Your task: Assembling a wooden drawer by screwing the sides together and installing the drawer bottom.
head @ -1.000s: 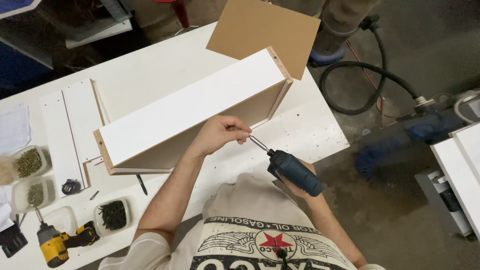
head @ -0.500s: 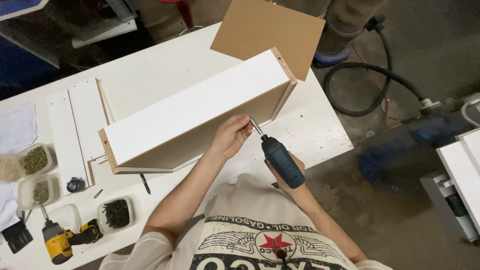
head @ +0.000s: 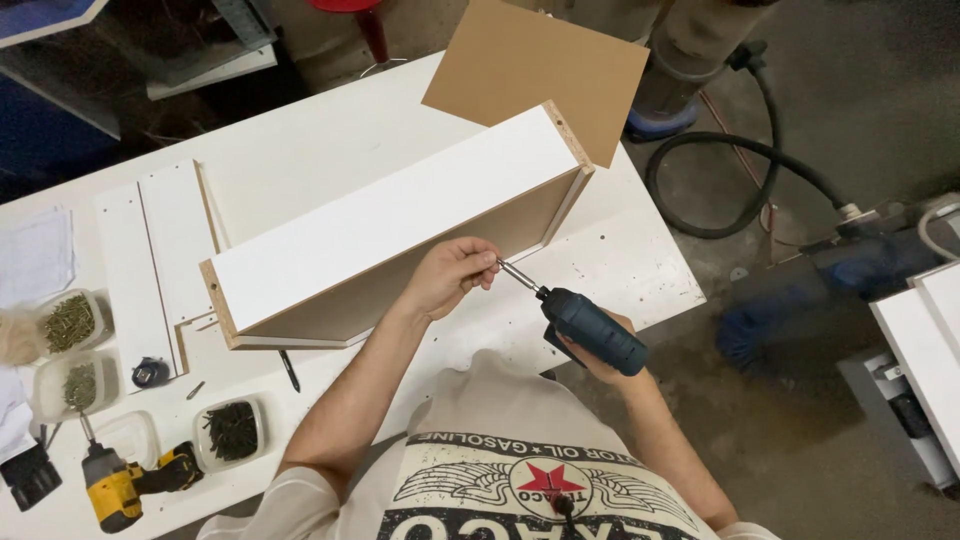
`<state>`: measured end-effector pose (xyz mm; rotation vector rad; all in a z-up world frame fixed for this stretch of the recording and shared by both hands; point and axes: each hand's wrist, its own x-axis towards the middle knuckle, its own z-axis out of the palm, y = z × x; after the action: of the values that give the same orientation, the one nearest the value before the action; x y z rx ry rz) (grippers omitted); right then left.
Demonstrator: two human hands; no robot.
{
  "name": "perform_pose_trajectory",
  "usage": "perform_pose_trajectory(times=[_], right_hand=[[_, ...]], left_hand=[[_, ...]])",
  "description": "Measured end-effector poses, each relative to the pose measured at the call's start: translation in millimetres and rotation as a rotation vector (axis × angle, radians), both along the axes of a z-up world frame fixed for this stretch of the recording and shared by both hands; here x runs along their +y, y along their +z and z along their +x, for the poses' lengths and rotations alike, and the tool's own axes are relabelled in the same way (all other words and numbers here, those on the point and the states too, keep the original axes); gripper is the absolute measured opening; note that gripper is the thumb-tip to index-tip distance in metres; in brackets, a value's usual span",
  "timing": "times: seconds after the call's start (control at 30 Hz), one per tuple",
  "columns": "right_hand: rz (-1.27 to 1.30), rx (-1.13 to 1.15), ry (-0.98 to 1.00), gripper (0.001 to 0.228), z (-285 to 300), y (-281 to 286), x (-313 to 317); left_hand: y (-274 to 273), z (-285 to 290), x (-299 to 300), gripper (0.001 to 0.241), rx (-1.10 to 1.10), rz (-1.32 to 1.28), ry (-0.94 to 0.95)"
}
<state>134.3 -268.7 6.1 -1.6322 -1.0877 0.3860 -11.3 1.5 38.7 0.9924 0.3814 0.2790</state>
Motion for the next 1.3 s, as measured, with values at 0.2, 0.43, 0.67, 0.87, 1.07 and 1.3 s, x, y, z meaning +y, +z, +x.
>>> perform_pose_trajectory(times=[0.2,0.43,0.67,0.87,1.07,1.3], right_hand=[[0.049,-0.072,0.070,0.020,6,1,-1],[-0.421,-0.354,-0.205,0.028,-26,1,29],[-0.415,-0.300,-0.241,0.026,-45,-8,38],[-0.413,-0.252,-0.282,0.023,-48,-15,41],[-0.407,-0.208,-0.330,0.021,-50,-22,40],[-0.398,-0.160,-0.375,0.019,-51,-30,37]], left_hand=[[14,5,6,0.015,0.093,0.045,-0.061],[-26,43,-12,0.020,0.054,-0.413,0.281],[-19,44,-9,0.027,-0.011,-0.422,0.250],[-27,44,-11,0.028,-0.041,-0.519,0.293],[-23,43,-8,0.026,-0.039,-0.533,0.262],[-25,44,-9,0.024,-0.046,-0.541,0.257]])
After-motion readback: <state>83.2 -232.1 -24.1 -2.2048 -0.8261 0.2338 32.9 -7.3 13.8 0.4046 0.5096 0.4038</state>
